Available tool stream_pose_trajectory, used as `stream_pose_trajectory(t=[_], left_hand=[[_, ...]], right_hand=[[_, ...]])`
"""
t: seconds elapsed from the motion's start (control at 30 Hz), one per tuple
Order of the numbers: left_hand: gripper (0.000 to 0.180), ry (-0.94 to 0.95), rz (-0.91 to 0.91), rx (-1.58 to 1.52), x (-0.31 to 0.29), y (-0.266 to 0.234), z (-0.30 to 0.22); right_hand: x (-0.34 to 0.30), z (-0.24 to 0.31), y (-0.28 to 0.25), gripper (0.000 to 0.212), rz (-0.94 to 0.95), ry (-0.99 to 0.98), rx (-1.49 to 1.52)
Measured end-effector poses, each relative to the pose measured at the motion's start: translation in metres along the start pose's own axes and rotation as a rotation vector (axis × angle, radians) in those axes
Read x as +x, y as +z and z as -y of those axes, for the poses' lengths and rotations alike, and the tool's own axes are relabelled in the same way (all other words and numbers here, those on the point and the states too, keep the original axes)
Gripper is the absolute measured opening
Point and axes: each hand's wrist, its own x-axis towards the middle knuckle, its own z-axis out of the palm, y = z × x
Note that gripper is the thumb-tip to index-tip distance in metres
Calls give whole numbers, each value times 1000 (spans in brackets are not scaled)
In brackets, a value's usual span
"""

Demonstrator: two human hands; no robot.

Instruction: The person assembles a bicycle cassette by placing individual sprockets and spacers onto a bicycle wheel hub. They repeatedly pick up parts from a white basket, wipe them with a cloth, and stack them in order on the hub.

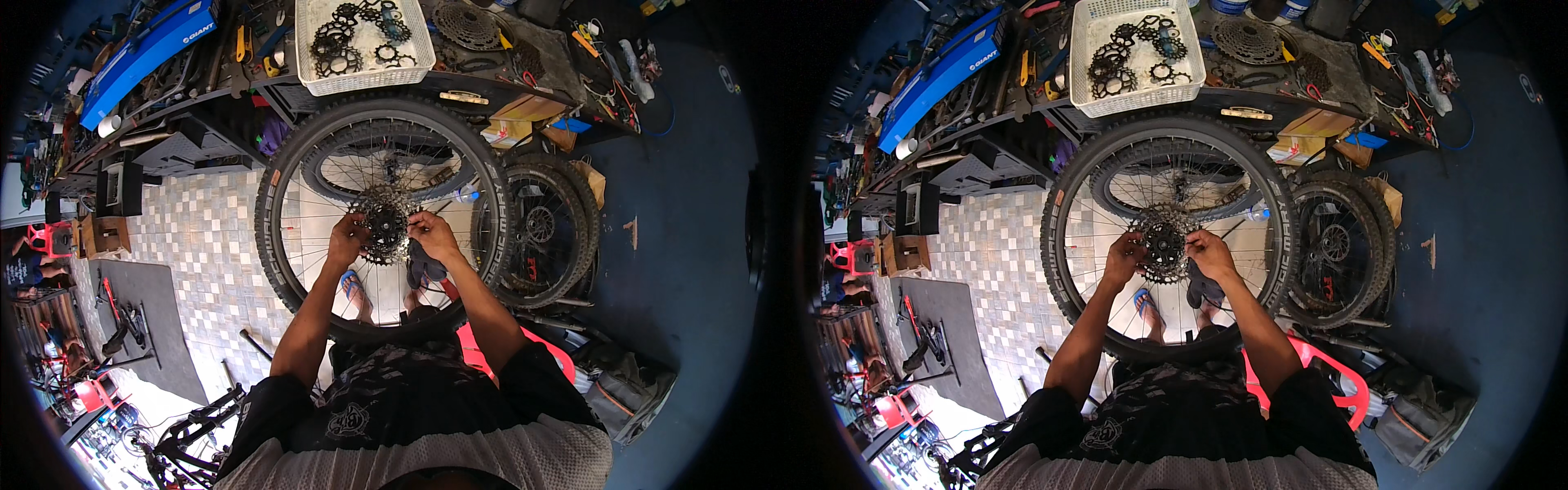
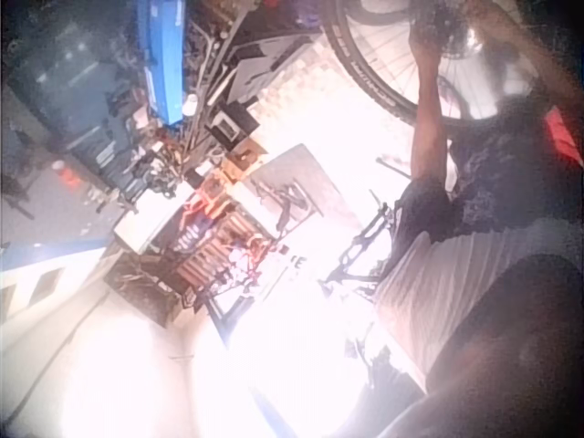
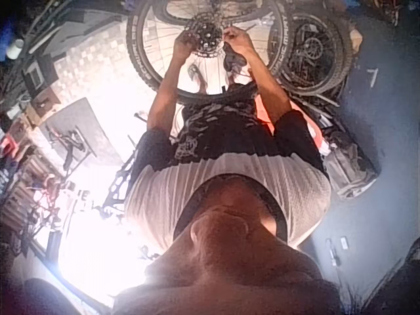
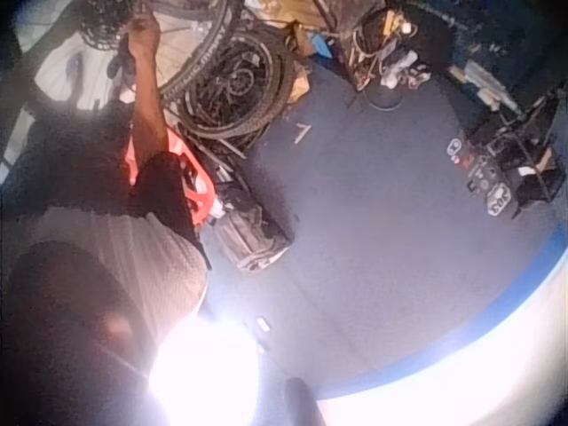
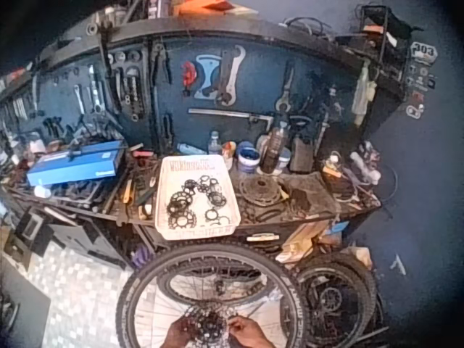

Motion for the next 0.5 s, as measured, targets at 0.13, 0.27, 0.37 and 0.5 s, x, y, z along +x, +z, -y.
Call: stream_pose_trajectory(t=[0.13,0.27,0.37,0.5], left_hand=[[45,81,-29,133,2,-1,0],[56,314,-158,529,-3,0,-8],[68,446,-210,669,-13,6,-18],[81,531,-173,898,-27,18,-32]], right_hand=[[0,-3,1,26,-28,1,-26],[-9,0,-1,36,-125,-5,-157],[-19,4,-2,41,-143,-19,-194],[-32,8,-3,41,-160,-41,-227]])
